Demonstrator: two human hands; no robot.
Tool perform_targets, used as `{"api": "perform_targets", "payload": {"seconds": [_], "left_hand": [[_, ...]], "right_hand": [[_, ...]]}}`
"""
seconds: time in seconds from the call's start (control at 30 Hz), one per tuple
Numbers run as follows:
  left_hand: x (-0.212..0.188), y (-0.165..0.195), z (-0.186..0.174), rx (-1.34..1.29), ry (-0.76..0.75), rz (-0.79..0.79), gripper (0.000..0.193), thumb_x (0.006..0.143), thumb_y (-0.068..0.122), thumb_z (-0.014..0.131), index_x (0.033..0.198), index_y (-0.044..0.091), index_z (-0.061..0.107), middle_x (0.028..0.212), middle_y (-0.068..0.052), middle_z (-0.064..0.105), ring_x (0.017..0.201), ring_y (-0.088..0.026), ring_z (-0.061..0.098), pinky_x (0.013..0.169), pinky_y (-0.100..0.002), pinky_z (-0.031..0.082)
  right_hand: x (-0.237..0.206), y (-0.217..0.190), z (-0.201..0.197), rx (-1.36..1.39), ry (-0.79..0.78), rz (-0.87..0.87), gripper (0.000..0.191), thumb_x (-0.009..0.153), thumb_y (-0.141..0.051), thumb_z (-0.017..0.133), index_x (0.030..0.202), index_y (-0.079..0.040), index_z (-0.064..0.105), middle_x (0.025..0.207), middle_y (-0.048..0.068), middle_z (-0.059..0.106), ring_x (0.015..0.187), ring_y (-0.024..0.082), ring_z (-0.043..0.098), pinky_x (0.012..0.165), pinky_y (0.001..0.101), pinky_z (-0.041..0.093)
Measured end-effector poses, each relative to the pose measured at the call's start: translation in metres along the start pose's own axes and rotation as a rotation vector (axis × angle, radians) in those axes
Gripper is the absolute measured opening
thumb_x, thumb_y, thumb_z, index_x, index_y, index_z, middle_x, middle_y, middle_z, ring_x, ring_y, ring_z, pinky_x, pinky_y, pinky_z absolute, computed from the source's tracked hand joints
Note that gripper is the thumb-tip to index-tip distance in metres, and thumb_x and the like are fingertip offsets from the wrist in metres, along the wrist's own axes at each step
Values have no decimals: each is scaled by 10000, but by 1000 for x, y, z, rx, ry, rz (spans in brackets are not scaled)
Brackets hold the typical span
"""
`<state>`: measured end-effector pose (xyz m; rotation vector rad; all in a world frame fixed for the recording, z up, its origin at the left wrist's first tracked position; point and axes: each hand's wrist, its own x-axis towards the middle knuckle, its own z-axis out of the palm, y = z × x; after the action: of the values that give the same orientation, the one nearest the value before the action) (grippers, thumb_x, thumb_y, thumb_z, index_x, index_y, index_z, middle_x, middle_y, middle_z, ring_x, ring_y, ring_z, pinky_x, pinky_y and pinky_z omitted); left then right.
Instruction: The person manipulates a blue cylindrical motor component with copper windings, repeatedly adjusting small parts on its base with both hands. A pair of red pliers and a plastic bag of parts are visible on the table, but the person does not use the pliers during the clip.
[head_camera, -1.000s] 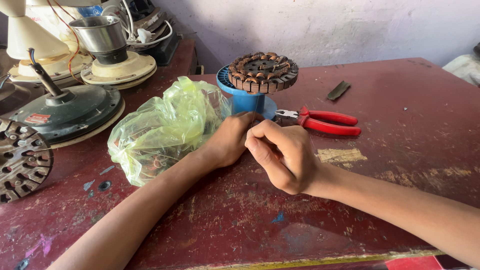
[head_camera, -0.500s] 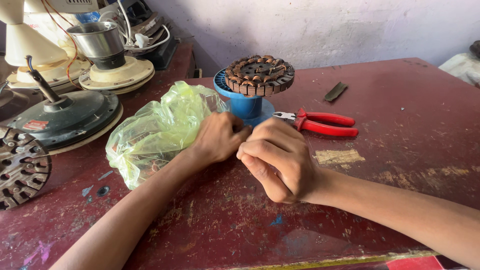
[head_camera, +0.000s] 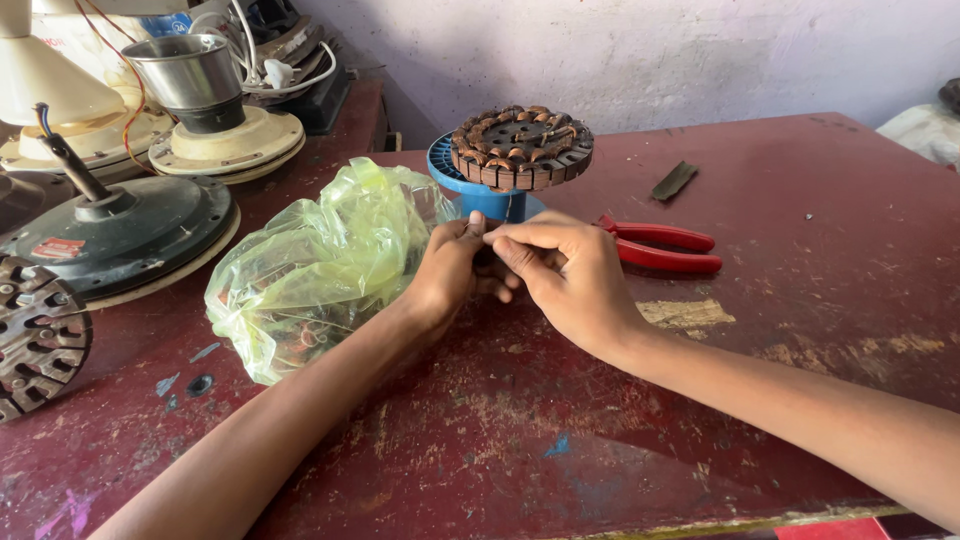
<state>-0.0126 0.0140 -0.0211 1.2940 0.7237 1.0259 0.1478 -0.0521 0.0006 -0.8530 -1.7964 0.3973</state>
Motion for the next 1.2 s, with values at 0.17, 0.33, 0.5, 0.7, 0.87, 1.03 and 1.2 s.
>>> {"api": "perform_targets", "payload": {"seconds": [0.17,0.33,0.5,0.7,0.87,1.03,1.2], "left_hand": [[-4,3,4,-69,96,-102,580,1049,487,264,953,49,632,647,-9,546,450,-109,389,395,-269,275],[1,-9,10,104,123,54,548,1071,507,466,832,48,648,648,28,511,544,-68,422,475,-256,324],[6,-15,1,270,70,264,506,1042,432,526,730,62,671,649,24,580,576,-46,441,479,-268,380],[7,-13,-2,223,157,249,632,1073,481,398,758,-6,650,642,-75,649,527,-126,586,486,-286,507],[6,4,-9,-29,209,201,511,1065,395,364,1022,-49,612,893,-162,736,694,-191,721,640,-331,627],[0,3,1,-73,127,186,470,1076,352,333,1157,-31,594,920,-168,736,764,-194,730,720,-331,642],[-3,-8,2,-68,114,145,467,1079,365,342,1192,10,623,887,-122,705,726,-153,673,671,-311,596]], "right_hand": [[-1,6,-4,-311,18,-309,166,867,-53,786,1030,-70,811,936,46,737,850,160,654,739,331,509],[-6,2,-3,-536,26,-264,127,766,-20,814,888,-57,813,876,50,715,852,231,595,730,369,496],[-4,-4,-4,-427,26,-407,154,771,-66,810,915,-17,790,916,75,713,899,235,618,764,364,506],[-4,-10,-8,-397,24,-556,182,850,-116,809,981,-5,748,951,83,732,949,216,666,829,373,542],[-7,-16,-3,-451,-53,-718,183,826,-167,870,926,-58,762,949,56,751,919,222,649,797,353,549],[-8,-15,-2,-510,-78,-750,202,805,-157,873,950,-61,773,971,38,750,972,212,673,842,330,567],[-8,-5,-3,-528,-133,-803,178,784,-132,876,927,-63,795,934,37,753,891,193,653,775,330,551]]}}
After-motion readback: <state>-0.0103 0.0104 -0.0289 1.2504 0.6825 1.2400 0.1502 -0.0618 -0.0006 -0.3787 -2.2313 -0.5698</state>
